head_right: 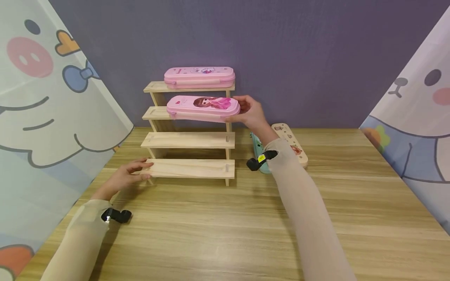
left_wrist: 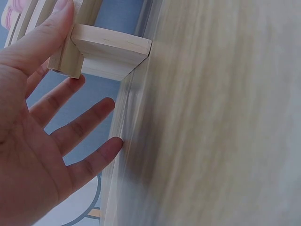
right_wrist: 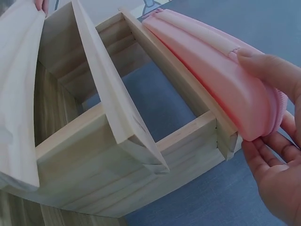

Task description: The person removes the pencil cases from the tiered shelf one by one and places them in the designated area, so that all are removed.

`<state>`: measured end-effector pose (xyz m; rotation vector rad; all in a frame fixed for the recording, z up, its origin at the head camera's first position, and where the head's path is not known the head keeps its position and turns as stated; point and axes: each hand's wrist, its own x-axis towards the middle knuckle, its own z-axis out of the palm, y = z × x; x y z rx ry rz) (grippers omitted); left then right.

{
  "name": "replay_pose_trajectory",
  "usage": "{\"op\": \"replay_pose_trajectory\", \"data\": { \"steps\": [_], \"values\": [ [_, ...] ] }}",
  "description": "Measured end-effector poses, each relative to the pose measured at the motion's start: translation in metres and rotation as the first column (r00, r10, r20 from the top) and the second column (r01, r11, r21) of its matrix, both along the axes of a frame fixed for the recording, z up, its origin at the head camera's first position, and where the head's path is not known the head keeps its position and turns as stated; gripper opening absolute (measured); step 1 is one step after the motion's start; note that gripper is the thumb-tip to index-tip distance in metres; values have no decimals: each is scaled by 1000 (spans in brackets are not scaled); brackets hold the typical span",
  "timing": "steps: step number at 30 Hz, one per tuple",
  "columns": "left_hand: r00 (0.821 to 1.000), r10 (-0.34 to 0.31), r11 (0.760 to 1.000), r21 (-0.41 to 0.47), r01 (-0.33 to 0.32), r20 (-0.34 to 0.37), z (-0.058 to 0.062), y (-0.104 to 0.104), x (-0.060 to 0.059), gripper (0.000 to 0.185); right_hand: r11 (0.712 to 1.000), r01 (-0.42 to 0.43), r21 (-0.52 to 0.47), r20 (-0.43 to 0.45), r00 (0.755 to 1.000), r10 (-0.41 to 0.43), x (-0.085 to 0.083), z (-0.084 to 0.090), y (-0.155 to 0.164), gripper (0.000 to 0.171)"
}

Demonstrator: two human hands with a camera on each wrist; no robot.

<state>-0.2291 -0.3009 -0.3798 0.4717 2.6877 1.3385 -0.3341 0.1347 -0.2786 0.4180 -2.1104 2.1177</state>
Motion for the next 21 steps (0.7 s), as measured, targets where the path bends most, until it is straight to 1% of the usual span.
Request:
{"op": "replay_pose_trajectory", "data": {
  "steps": [6,10,14,21],
  "values": [
    [1000,-1,1000,-9,1,2,-1,-1,0,50,999,26,-42,-37,999,-28,7,-3,5,65],
    [1000,-4,1000,-7,4,-2,-1,-1,2,49,997,38,-63,-46,998,-41,11,-6,9,62],
    [1000,-1,1000,-5,1,-6,-1,-2,1,49,994,32,-106,-65,997,-39,16,-6,15,60],
    [1000,-1,1000,8,1,-4,-3,-2,-1,50,989,19,-147,-108,994,-35,26,-5,25,58]
  ]
}}
